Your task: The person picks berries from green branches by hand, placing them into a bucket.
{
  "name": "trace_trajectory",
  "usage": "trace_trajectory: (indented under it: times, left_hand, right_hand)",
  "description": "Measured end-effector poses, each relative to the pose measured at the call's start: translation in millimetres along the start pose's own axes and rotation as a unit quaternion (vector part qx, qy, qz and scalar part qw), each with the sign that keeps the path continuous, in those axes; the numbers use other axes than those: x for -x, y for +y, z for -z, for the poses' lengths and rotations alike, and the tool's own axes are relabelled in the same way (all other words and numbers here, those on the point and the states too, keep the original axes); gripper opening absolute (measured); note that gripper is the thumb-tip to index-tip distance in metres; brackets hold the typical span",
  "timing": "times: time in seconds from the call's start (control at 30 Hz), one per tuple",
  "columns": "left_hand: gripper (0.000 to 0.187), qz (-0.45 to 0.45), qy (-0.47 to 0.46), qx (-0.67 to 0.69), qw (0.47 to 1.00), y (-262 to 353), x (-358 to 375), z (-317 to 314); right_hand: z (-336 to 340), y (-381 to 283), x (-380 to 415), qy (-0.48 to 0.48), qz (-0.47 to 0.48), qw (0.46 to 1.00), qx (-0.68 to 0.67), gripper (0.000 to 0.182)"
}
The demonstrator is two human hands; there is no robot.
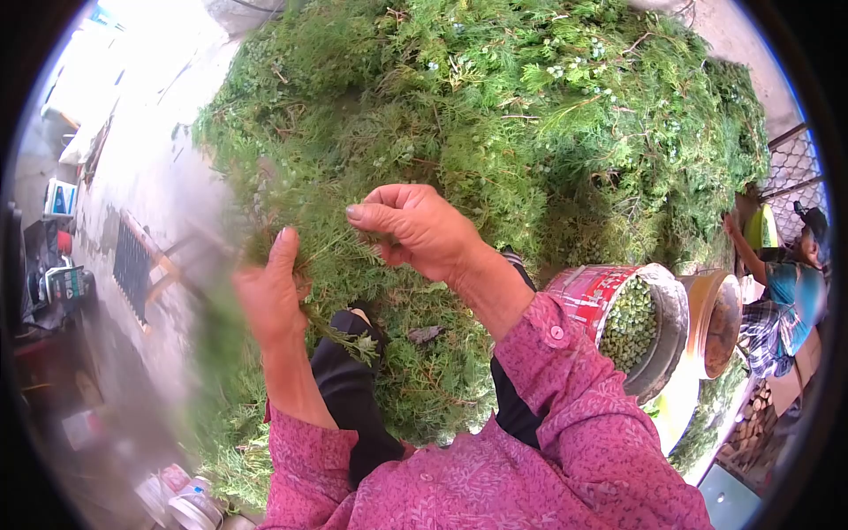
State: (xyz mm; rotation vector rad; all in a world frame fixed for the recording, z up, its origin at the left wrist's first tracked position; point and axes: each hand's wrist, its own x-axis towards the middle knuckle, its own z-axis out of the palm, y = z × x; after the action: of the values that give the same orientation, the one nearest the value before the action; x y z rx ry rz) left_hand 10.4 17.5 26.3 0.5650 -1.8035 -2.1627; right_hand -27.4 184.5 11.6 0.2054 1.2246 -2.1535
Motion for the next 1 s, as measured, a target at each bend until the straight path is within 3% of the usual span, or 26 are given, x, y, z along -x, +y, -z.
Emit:
trace_trajectory:
  times: [0.1,0.17,0.23,0.27,0.37,0.43,0.5,0.57,0.63,0.7,0.73,0.83,0.87,1.0]
  left_hand:
    - [0.015,0.052,0.013,-0.021,0.998,7,1,2]
    - [0.013,0.072,0.082,-0.093,0.990,8,-3,5]
    - [0.012,0.062,0.098,-0.045,0.992,14,-7,10]
    - [0.013,0.049,0.110,0.002,0.993,15,-8,12]
    - [0.015,0.026,0.134,0.020,0.990,10,-16,17]
    - [0.016,0.020,0.155,0.018,0.988,8,-19,16]
    - [0.018,0.013,0.175,0.022,0.984,8,-21,17]
    - [0.017,0.005,0.175,0.026,0.984,7,-23,20]
    - [0.017,0.008,0.174,0.018,0.985,8,-23,20]
    - [0.016,0.011,0.170,0.011,0.985,9,-23,20]
    - [0.015,-0.001,0.163,0.017,0.987,9,-23,20]
    - [0.014,-0.014,0.155,0.025,0.988,8,-23,21]
    - [0.013,-0.015,0.154,0.026,0.988,7,-23,21]
    - [0.013,-0.009,0.173,0.003,0.985,10,-21,18]
  right_hand:
    - [7,-2,1,0.000,0.009,1.000,-0.027,0.018]
    - [24,-8,2,0.001,-0.003,0.998,-0.065,0.018]
    - [42,-16,4,-0.066,0.098,0.957,-0.264,0.012]
    - [39,-15,5,-0.072,0.087,0.958,-0.263,0.012]
    - [18,-10,13,-0.029,0.077,0.969,-0.233,0.007]
    - [13,-1,10,-0.145,0.035,0.973,-0.175,0.010]
    - [4,4,13,-0.155,0.009,0.976,-0.153,0.009]
    - [-5,4,21,-0.128,-0.030,0.991,0.005,0.011]
    - [-11,5,24,-0.132,-0.064,0.988,0.046,0.019]
    - [-21,8,24,-0.166,-0.082,0.968,0.170,0.027]
    - [-22,21,21,-0.169,-0.014,0.961,0.219,0.034]
    - [-29,28,17,-0.222,-0.041,0.941,0.254,0.027]
    - [-32,26,19,-0.223,-0.101,0.934,0.259,0.029]
    - [-34,35,17,-0.236,-0.119,0.940,0.214,0.030]
